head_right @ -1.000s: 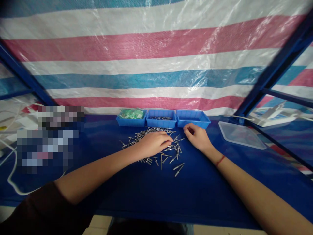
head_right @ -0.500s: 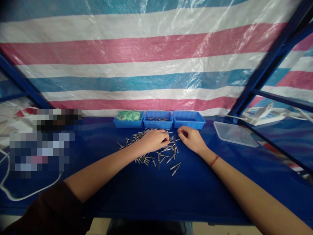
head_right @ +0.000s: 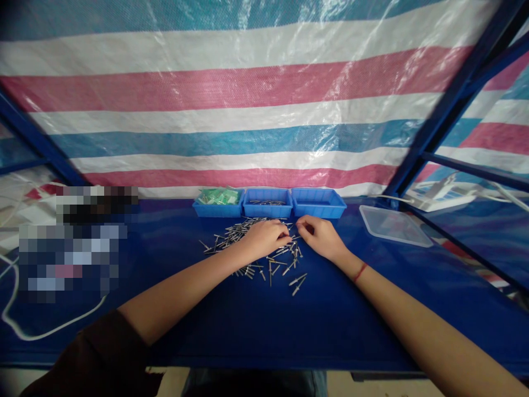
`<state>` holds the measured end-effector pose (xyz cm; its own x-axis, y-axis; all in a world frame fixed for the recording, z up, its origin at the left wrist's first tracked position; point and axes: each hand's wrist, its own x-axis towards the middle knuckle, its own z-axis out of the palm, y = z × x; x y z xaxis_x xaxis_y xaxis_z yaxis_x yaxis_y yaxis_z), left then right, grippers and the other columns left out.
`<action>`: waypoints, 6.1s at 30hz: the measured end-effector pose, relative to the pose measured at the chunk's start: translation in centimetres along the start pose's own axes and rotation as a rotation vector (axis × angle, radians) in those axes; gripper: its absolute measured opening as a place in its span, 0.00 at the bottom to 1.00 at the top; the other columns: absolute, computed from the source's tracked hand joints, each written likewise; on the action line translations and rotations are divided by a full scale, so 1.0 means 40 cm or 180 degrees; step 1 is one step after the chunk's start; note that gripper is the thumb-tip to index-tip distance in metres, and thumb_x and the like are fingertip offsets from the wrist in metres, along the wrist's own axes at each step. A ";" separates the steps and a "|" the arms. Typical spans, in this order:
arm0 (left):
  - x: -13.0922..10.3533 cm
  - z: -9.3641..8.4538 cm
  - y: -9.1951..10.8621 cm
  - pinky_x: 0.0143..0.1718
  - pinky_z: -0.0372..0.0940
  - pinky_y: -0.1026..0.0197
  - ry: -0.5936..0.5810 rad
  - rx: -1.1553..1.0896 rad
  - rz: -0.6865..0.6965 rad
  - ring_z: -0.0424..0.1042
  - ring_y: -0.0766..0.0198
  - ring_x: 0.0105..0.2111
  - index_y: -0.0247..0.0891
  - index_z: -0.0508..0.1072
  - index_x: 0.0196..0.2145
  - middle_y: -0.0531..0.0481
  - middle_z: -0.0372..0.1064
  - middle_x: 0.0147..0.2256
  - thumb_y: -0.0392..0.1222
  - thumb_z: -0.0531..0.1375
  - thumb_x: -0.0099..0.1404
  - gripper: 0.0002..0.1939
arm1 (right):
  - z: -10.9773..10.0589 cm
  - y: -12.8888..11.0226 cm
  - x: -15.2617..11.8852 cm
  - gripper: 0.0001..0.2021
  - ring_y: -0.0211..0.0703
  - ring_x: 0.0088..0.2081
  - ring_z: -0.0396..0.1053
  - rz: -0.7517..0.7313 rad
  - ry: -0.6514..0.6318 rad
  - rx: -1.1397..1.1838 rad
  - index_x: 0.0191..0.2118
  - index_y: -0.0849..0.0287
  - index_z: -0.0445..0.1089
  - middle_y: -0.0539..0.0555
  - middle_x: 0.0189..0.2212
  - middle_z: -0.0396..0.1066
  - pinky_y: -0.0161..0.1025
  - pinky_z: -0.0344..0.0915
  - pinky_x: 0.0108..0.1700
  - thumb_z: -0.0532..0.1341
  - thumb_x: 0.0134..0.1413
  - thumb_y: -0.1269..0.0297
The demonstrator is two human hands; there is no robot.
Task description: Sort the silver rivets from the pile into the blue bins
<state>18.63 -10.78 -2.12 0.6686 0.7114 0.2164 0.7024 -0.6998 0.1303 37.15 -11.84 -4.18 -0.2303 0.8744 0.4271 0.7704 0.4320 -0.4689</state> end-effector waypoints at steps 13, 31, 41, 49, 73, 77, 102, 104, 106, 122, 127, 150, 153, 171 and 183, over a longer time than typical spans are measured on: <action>0.026 -0.026 0.034 0.34 0.65 0.56 -0.0334 0.0189 0.0109 0.73 0.53 0.37 0.34 0.76 0.32 0.42 0.73 0.37 0.35 0.54 0.62 0.10 | 0.006 0.004 0.000 0.09 0.42 0.29 0.71 -0.0010 -0.0113 0.0033 0.33 0.59 0.70 0.53 0.28 0.74 0.37 0.64 0.32 0.53 0.54 0.64; -0.004 -0.026 0.008 0.33 0.63 0.59 0.0124 0.0022 0.0240 0.74 0.59 0.34 0.37 0.69 0.41 0.48 0.75 0.35 0.36 0.55 0.62 0.08 | -0.005 -0.015 -0.002 0.10 0.43 0.34 0.71 -0.0272 -0.0101 0.0174 0.32 0.58 0.71 0.52 0.31 0.75 0.39 0.65 0.39 0.53 0.56 0.64; -0.102 -0.077 -0.029 0.31 0.61 0.64 0.0763 -0.0627 0.0470 0.71 0.66 0.30 0.37 0.67 0.38 0.52 0.72 0.32 0.33 0.55 0.62 0.06 | -0.017 -0.139 -0.021 0.08 0.42 0.33 0.67 -0.1302 -0.0201 0.0016 0.37 0.59 0.69 0.54 0.30 0.72 0.41 0.63 0.38 0.54 0.59 0.66; -0.175 -0.085 -0.051 0.31 0.63 0.65 0.1176 -0.1840 -0.0176 0.68 0.70 0.26 0.38 0.67 0.42 0.52 0.72 0.34 0.39 0.61 0.60 0.12 | 0.026 -0.225 -0.014 0.08 0.38 0.30 0.67 -0.0771 -0.0211 0.0677 0.35 0.59 0.69 0.53 0.30 0.72 0.36 0.63 0.33 0.53 0.59 0.66; -0.194 -0.100 -0.017 0.31 0.64 0.65 0.1317 -0.2237 -0.0187 0.68 0.68 0.29 0.38 0.73 0.33 0.52 0.72 0.31 0.37 0.60 0.62 0.03 | 0.043 -0.250 -0.073 0.09 0.42 0.34 0.70 0.0097 -0.0130 0.1827 0.34 0.56 0.70 0.50 0.28 0.70 0.39 0.68 0.36 0.56 0.57 0.58; -0.194 -0.094 -0.020 0.31 0.63 0.66 0.1389 -0.2245 -0.0094 0.68 0.68 0.30 0.38 0.73 0.34 0.52 0.71 0.31 0.36 0.59 0.62 0.03 | 0.047 -0.246 -0.067 0.08 0.40 0.32 0.70 0.0157 0.0047 0.2137 0.35 0.56 0.71 0.51 0.30 0.73 0.38 0.69 0.34 0.59 0.55 0.59; -0.184 -0.069 -0.084 0.33 0.64 0.63 0.1106 -0.1913 -0.0414 0.67 0.69 0.28 0.38 0.68 0.45 0.50 0.70 0.35 0.41 0.53 0.67 0.11 | -0.014 -0.176 0.113 0.10 0.40 0.25 0.67 -0.0322 0.0908 -0.0170 0.30 0.57 0.69 0.52 0.23 0.71 0.37 0.62 0.29 0.55 0.57 0.59; -0.185 -0.066 -0.087 0.33 0.65 0.63 0.1024 -0.1788 -0.0304 0.66 0.69 0.27 0.38 0.69 0.43 0.50 0.70 0.35 0.40 0.53 0.66 0.09 | -0.001 -0.144 0.163 0.11 0.43 0.27 0.69 -0.0303 0.0986 -0.0379 0.30 0.57 0.69 0.53 0.25 0.72 0.38 0.62 0.31 0.55 0.57 0.59; -0.187 -0.062 -0.086 0.35 0.65 0.62 0.0960 -0.1682 -0.0167 0.67 0.69 0.28 0.37 0.70 0.41 0.49 0.70 0.36 0.38 0.53 0.66 0.08 | 0.018 -0.114 0.200 0.12 0.46 0.29 0.71 -0.0354 0.0860 -0.0651 0.31 0.58 0.70 0.55 0.26 0.73 0.40 0.62 0.32 0.54 0.57 0.59; -0.192 -0.054 -0.083 0.43 0.64 0.61 0.0544 -0.0818 0.0556 0.70 0.64 0.38 0.37 0.74 0.37 0.48 0.70 0.38 0.35 0.52 0.66 0.10 | 0.012 0.039 0.040 0.12 0.47 0.29 0.70 0.0573 0.0779 -0.0210 0.31 0.57 0.71 0.54 0.28 0.74 0.42 0.64 0.32 0.54 0.53 0.57; -0.182 -0.054 -0.071 0.43 0.63 0.61 0.0477 -0.0705 0.0566 0.69 0.63 0.38 0.36 0.73 0.37 0.48 0.70 0.37 0.35 0.52 0.66 0.10 | 0.021 0.069 0.051 0.12 0.47 0.29 0.71 0.0924 0.0670 0.0294 0.28 0.58 0.70 0.54 0.25 0.73 0.42 0.65 0.33 0.55 0.50 0.57; 0.014 -0.013 0.012 0.31 0.59 0.58 -0.0096 0.0104 0.0197 0.71 0.57 0.35 0.37 0.77 0.32 0.44 0.72 0.35 0.34 0.54 0.62 0.11 | 0.021 0.051 0.041 0.13 0.45 0.28 0.69 0.0730 0.0524 0.0310 0.29 0.58 0.71 0.53 0.25 0.72 0.40 0.63 0.33 0.54 0.50 0.57; 0.006 -0.012 0.008 0.34 0.58 0.57 0.0091 0.0190 0.0259 0.70 0.58 0.36 0.38 0.75 0.34 0.47 0.73 0.36 0.35 0.53 0.65 0.11 | 0.018 0.039 0.038 0.12 0.45 0.28 0.70 0.0633 0.0515 0.0230 0.29 0.59 0.71 0.53 0.25 0.73 0.41 0.63 0.33 0.55 0.50 0.57; -0.099 -0.008 -0.031 0.35 0.68 0.64 0.1564 -0.2501 -0.0059 0.73 0.67 0.33 0.37 0.71 0.37 0.51 0.74 0.34 0.34 0.60 0.59 0.07 | 0.023 -0.139 -0.006 0.15 0.41 0.34 0.70 -0.0190 -0.0339 0.1368 0.34 0.58 0.71 0.53 0.31 0.74 0.38 0.65 0.37 0.56 0.56 0.52; -0.114 -0.006 -0.031 0.38 0.69 0.60 0.1488 -0.3456 -0.0464 0.73 0.65 0.34 0.36 0.71 0.34 0.49 0.73 0.32 0.38 0.60 0.60 0.04 | 0.009 -0.169 -0.010 0.15 0.35 0.25 0.65 0.0210 -0.0439 0.1933 0.27 0.59 0.70 0.51 0.24 0.71 0.33 0.61 0.28 0.57 0.55 0.53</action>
<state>14.65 -13.18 -3.03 0.2876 0.8537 0.4342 0.0399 -0.4636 0.8851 31.83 -15.05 -1.46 -0.2996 0.9064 0.2976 0.3196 0.3893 -0.8639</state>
